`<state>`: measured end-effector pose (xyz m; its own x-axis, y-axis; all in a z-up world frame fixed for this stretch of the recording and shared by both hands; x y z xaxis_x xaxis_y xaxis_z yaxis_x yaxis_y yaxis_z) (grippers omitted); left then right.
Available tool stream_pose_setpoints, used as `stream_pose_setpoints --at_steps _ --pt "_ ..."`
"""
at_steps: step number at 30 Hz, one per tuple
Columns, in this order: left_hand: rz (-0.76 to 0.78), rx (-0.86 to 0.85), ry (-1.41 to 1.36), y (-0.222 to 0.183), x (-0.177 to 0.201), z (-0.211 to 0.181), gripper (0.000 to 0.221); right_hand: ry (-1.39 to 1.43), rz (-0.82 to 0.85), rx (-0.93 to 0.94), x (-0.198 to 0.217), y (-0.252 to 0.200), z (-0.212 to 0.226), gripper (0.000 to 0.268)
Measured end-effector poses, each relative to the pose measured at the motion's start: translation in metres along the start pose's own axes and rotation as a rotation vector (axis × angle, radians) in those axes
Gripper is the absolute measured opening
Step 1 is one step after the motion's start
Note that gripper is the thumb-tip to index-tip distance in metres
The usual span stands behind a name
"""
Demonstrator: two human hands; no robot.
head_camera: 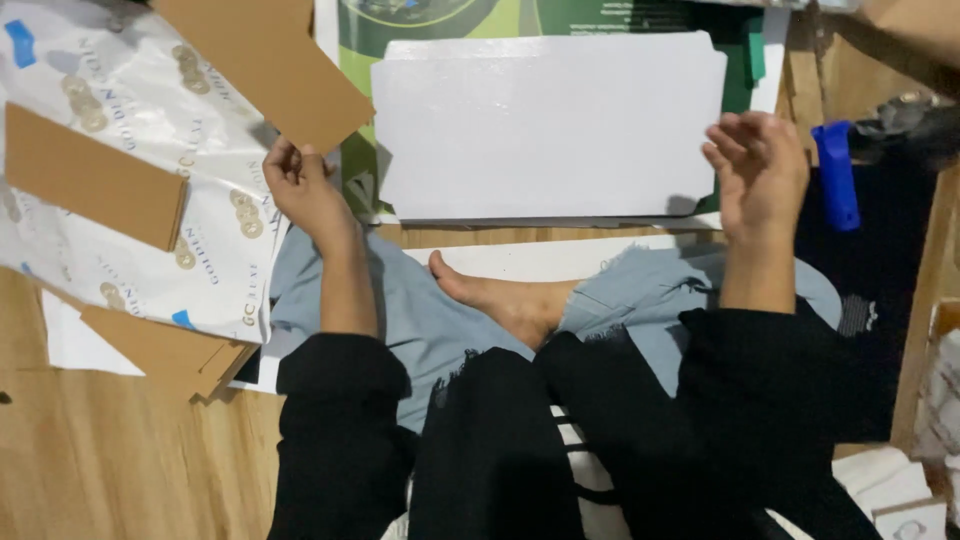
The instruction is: Applying adhesive to a base board using a roller and then carefully mounting cardboard panels to assemble a product.
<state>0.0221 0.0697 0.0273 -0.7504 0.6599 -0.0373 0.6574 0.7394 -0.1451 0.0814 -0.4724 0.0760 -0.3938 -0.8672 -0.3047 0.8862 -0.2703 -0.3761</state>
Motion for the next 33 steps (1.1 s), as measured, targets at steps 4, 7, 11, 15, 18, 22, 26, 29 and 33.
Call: stream_pose_setpoints --at_steps 4,7,11,15,18,22,26,29,33 --pt "0.399 -0.069 -0.062 -0.064 -0.075 -0.008 0.024 -0.303 0.428 0.013 -0.054 -0.002 -0.001 0.018" --pt "0.669 0.177 -0.190 -0.120 -0.141 0.031 0.029 -0.403 0.517 0.020 -0.064 0.002 -0.011 0.027" --pt "0.858 0.491 -0.281 -0.184 -0.200 0.072 0.032 -0.303 0.470 -0.077 -0.045 0.014 -0.035 0.038" --pt "0.899 0.500 -0.183 -0.204 -0.218 0.073 0.037 -0.133 0.346 -0.216 -0.023 0.023 -0.040 0.033" --pt "0.925 0.472 -0.148 -0.211 -0.226 0.064 0.038 -0.149 0.320 -0.183 -0.015 0.036 -0.041 0.024" --pt "1.065 0.024 0.008 -0.229 -0.250 0.006 0.023 -0.319 0.550 0.048 -0.030 0.035 -0.023 0.064" --pt "1.237 -0.629 0.270 -0.275 -0.283 -0.038 0.016 -0.175 0.622 -0.218 -0.022 0.026 -0.053 0.062" --pt "1.219 -0.850 0.406 -0.297 -0.295 -0.022 0.027 -0.282 0.311 0.046 -0.011 0.038 -0.013 0.036" --pt "1.326 -0.855 0.359 -0.293 -0.308 -0.028 0.019 -0.458 0.321 0.343 0.023 0.073 0.000 0.034"
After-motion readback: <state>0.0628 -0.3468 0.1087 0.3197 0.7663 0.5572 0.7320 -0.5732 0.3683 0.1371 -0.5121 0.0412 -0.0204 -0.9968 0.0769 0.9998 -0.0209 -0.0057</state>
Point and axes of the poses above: each hand's wrist, its own y-axis towards the middle knuckle, its own x-axis out of the back of the hand, z = x × y, the point moved 10 cm from there along y, towards the middle knuckle, and after that the axes turned 13 degrees about z, right-handed, at the moved point
